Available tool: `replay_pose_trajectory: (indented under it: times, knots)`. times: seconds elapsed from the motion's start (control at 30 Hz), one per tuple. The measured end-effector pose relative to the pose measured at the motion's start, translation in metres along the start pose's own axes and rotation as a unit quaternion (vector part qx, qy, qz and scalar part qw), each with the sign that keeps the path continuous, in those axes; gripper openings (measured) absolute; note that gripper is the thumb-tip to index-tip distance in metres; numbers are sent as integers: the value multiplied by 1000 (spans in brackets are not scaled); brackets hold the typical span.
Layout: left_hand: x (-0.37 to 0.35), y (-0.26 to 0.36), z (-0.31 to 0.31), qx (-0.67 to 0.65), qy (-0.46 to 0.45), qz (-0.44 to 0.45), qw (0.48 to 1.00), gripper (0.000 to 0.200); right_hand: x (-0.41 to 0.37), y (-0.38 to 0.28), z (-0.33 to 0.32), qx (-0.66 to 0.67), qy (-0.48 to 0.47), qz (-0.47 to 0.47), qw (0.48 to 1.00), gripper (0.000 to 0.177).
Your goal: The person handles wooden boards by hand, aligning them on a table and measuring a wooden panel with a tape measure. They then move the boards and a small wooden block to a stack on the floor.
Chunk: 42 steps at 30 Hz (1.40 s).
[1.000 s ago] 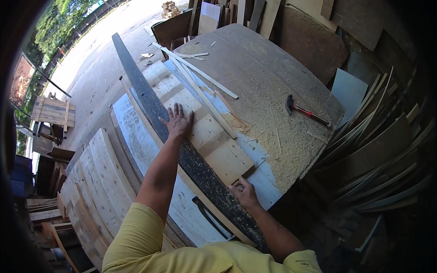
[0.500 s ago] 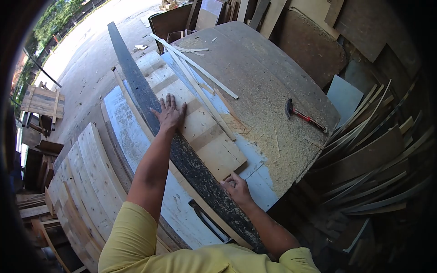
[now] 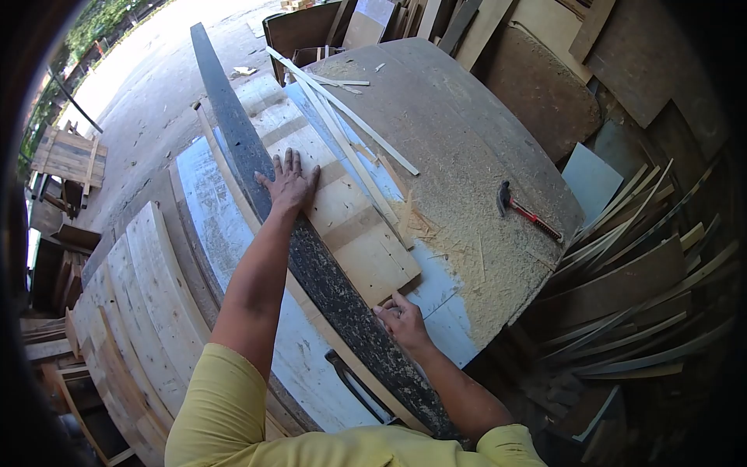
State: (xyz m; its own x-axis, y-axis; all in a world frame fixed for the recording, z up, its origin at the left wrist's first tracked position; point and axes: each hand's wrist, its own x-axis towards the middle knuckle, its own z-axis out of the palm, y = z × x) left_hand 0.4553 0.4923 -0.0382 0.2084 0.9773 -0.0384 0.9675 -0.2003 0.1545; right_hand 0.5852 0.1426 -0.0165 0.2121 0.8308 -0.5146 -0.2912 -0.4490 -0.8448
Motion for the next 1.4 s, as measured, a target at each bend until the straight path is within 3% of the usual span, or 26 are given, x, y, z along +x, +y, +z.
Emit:
replay_pose_trajectory:
  times: [0.83, 1.13, 1.2, 1.27, 1.3, 1.33, 1.37, 1.4]
  knots:
    - [60, -27, -11, 11, -12, -2, 1000, 77, 51, -28, 33, -24, -25, -1, 999, 21]
    - [93, -48, -30, 57, -68, -34, 996, 72, 106, -60, 63, -23, -79, -11, 997, 27]
    - [78, -43, -41, 85, -50, -15, 995, 67, 128, -66, 74, -7, -109, -16, 994, 29]
    - [55, -26, -46, 14, 56, 71, 996, 63, 149, -74, 88, 15, -97, -11, 995, 29]
    - [36, -14, -55, -50, 70, 160, 983, 61, 157, -75, 95, 31, -82, -6, 996, 29]
    - [9, 4, -77, -121, 36, 259, 958, 59, 167, -75, 98, 3, -73, 14, 997, 27]
    - [-6, 18, -77, -308, -46, 368, 876, 63, 178, -63, 100, 7, -76, 13, 997, 27]
    - [-40, 42, -104, -383, -186, 373, 824, 68, 192, -47, 101, 51, -92, -25, 994, 25]
